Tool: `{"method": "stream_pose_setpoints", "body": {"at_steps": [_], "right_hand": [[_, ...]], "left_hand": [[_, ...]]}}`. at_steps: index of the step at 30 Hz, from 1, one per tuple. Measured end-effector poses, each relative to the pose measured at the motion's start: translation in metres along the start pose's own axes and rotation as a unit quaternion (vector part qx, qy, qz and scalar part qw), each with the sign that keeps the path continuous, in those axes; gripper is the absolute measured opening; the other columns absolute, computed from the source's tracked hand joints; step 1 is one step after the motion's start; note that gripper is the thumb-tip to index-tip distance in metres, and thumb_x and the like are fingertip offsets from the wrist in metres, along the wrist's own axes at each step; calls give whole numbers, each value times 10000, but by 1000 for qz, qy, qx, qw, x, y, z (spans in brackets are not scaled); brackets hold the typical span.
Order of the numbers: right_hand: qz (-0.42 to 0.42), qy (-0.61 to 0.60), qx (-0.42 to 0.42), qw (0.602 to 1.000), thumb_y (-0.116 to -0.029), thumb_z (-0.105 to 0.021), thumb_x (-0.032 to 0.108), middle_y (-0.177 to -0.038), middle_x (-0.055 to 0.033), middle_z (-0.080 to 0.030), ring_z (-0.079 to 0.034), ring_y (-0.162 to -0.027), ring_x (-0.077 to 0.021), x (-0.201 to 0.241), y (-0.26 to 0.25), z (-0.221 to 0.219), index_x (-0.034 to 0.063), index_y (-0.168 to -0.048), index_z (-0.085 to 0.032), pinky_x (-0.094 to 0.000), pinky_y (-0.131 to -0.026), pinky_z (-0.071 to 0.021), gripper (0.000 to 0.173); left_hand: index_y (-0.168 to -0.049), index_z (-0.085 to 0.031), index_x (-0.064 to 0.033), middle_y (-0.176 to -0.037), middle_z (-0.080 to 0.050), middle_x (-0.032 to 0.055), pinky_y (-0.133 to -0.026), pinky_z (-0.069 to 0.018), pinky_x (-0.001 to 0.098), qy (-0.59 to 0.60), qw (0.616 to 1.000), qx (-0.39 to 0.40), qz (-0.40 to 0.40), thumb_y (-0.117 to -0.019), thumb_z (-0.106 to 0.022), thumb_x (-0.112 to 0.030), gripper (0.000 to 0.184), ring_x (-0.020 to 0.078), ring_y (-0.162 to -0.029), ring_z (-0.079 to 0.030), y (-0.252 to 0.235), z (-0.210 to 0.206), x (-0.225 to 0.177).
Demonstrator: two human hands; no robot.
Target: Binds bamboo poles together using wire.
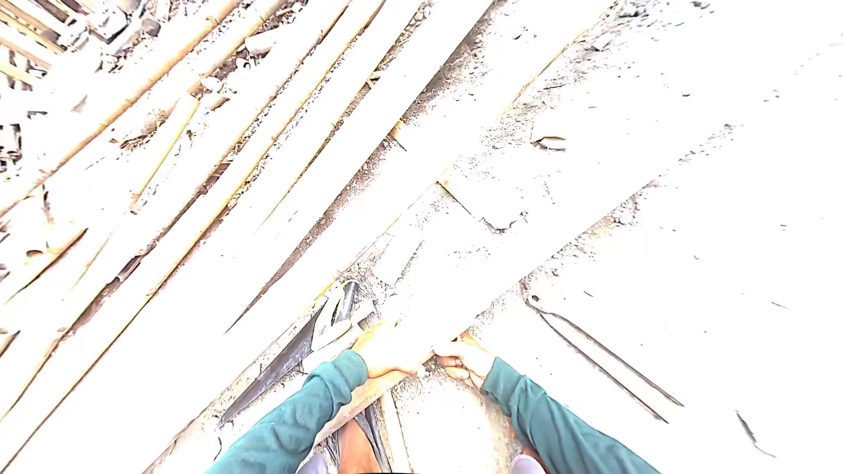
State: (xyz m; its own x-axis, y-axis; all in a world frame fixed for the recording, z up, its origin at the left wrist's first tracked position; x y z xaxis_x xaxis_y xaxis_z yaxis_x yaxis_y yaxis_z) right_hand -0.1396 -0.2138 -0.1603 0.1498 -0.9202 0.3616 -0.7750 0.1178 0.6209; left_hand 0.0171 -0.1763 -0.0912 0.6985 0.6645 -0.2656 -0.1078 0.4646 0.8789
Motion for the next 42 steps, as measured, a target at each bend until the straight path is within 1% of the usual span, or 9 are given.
{"method": "stream_pose_setpoints", "body": {"at_steps": [5,8,10,14,26,32,35,38,42], "right_hand": [[16,-39,-27,999,-886,-645,74,-524,39,-446,-388,-382,-27,-5,1,-2,114,-953,-527,-174,-375,-347,142],[16,-51,-29,998,-898,-639,70,-531,30,-453,-394,-383,-32,-6,1,-1,107,-987,-517,-175,-374,-350,155],[16,-55,-28,998,-892,-641,66,-529,29,-449,-388,-382,-29,-7,2,-1,107,-974,-533,-171,-370,-340,142],[16,-58,-32,998,-931,-619,49,-535,27,-458,-387,-384,-26,-7,3,-4,106,-978,-540,-164,-367,-337,108],[-15,46,-141,989,-968,-718,226,-673,8,-509,-371,-421,-49,9,30,-28,90,-1108,-561,-207,-392,-338,250],[-61,162,-174,969,-1082,-513,343,-781,-30,-537,-455,-484,-94,10,47,-27,59,-1094,-587,-258,-456,-427,294],[-96,337,-148,925,-1088,-411,225,-902,-74,-661,-581,-575,-142,15,67,-23,54,-1221,-601,-325,-549,-508,288],[-110,479,-117,863,-1083,-370,235,-1008,-143,-711,-689,-915,-281,17,86,-25,26,-1157,-652,-493,-846,-526,359],[-121,550,-94,821,-1080,-384,215,-1156,-216,-673,-651,-1136,-352,17,82,-34,1,-1208,-632,-543,-973,-493,352]], "left_hand": [[-1500,-418,-82,-1445,-537,209,-1130,-413,528,72,996,40,-33,-822,-797,-552,908,319,-1341,-528,-10,2,-2],[-1464,-488,-62,-1425,-564,215,-1134,-410,517,122,991,28,-51,-1064,-406,-578,658,314,-1342,-539,-19,6,-9],[-1396,-577,-48,-1396,-599,195,-1123,-430,518,179,984,2,-10,-1075,-261,-618,726,293,-1327,-562,-29,9,-13],[-1351,-599,-46,-1308,-642,161,-1053,-487,446,295,954,-42,23,-1097,-382,-505,567,234,-1220,-615,-49,11,-24],[-1139,-675,24,-1176,-674,217,-1017,-477,512,196,952,-192,134,-1075,-521,-386,443,319,-1159,-633,-30,27,-26],[-1106,-696,4,-1136,-688,202,-994,-486,505,209,945,-222,122,-1072,-541,-312,353,306,-1118,-646,-33,29,-24],[-1120,-699,-5,-1153,-689,198,-1007,-484,507,211,943,-220,130,-1068,-545,-325,359,305,-1139,-643,-34,28,-22],[-1038,-722,-23,-1074,-706,179,-968,-497,509,220,939,-232,124,-1071,-541,-339,366,298,-1080,-659,-34,30,-20],[-993,-743,-63,-966,-716,104,-908,-501,447,232,932,-250,121,-1090,-503,-287,342,230,-961,-661,-29,32,-24]]}}
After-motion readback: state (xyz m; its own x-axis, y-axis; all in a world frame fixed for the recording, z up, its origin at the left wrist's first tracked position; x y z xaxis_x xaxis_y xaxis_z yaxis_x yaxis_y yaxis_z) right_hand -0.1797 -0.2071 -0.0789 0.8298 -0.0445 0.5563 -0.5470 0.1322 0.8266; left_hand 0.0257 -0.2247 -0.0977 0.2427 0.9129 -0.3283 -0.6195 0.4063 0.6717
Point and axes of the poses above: each hand's wrist, its own y-axis away from the middle knuckle, its own z-axis out of the back of the hand, x = y × z, the point moved 8 cm from there along -y, towards the middle knuckle
